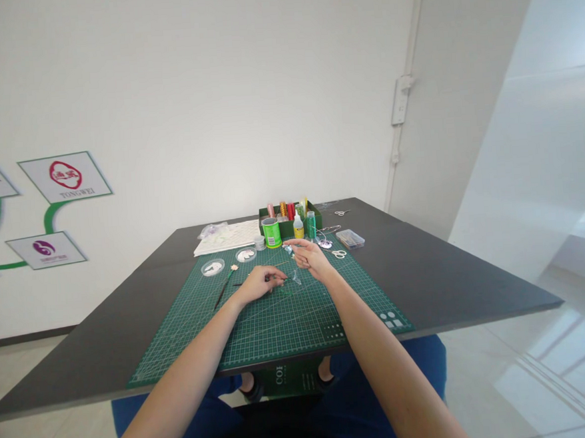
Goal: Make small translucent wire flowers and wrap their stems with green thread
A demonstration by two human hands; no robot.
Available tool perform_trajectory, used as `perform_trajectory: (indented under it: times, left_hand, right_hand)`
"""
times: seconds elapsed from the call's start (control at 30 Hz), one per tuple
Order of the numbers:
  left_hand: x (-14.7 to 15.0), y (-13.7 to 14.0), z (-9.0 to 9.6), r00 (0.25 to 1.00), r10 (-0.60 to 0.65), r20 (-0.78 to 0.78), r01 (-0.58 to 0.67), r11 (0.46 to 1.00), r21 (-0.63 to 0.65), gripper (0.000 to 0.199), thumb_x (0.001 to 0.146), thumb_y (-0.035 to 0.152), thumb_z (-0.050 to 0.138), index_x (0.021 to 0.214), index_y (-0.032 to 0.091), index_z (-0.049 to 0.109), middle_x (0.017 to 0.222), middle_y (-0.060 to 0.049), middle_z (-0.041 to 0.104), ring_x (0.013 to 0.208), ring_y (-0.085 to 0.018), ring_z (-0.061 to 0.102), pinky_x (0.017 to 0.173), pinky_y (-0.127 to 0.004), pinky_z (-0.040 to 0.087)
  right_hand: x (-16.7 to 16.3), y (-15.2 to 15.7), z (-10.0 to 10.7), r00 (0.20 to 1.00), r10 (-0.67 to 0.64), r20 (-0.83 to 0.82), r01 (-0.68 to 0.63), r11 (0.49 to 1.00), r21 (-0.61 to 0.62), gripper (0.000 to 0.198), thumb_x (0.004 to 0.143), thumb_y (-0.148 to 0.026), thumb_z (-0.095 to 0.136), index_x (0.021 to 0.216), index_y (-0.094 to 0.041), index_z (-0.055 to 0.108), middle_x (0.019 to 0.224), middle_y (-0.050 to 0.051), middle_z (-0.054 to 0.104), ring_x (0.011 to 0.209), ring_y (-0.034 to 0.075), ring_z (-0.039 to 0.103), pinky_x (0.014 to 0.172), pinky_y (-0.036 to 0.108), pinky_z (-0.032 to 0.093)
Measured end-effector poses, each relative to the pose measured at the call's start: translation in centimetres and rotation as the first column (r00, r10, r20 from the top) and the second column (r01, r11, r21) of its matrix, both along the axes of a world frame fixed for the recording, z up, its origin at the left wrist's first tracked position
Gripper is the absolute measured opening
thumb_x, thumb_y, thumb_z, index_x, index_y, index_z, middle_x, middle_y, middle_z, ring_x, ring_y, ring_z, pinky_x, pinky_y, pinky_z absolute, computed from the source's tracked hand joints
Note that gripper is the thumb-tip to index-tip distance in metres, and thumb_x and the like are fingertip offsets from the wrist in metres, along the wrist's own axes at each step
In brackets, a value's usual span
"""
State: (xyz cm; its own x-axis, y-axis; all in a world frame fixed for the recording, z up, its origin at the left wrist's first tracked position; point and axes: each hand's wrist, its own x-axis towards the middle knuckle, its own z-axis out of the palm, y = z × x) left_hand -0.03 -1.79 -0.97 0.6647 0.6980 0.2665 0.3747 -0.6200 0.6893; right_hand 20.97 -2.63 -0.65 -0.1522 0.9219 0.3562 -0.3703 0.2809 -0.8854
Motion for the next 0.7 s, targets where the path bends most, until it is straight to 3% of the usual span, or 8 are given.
perform_trajectory:
  times: [0.27,0.7]
  left_hand:
    - [0.0,-0.2,0.2,0.994,-0.073,0.082,0.087,0.979,-0.184,0.022,0.082,0.027,0.071,0.097,0.013,0.077,0.074,-0.006,0.075,0.050,-0.011,0.056,0.056,-0.023,0.044]
    - [-0.1,0.3,0.0,0.973,-0.078,0.216,0.140,0.947,-0.289,0.036,0.075,0.038,0.079,0.097,0.010,0.076,0.081,-0.011,0.078,0.050,-0.009,0.057,0.053,-0.021,0.045]
  right_hand:
    - [0.0,0.1,-0.1,1.000,-0.027,0.011,0.027,0.999,-0.017,0.038,0.076,-0.039,0.078,0.104,-0.014,0.070,0.042,-0.013,0.028,0.039,0.005,0.017,0.043,0.024,0.008]
    - [0.1,0.9,-1.3,0.975,-0.127,0.182,0.137,0.990,-0.044,0.047,0.073,-0.047,0.077,0.106,-0.014,0.071,0.045,-0.013,0.026,0.040,0.005,0.016,0.042,0.024,0.008]
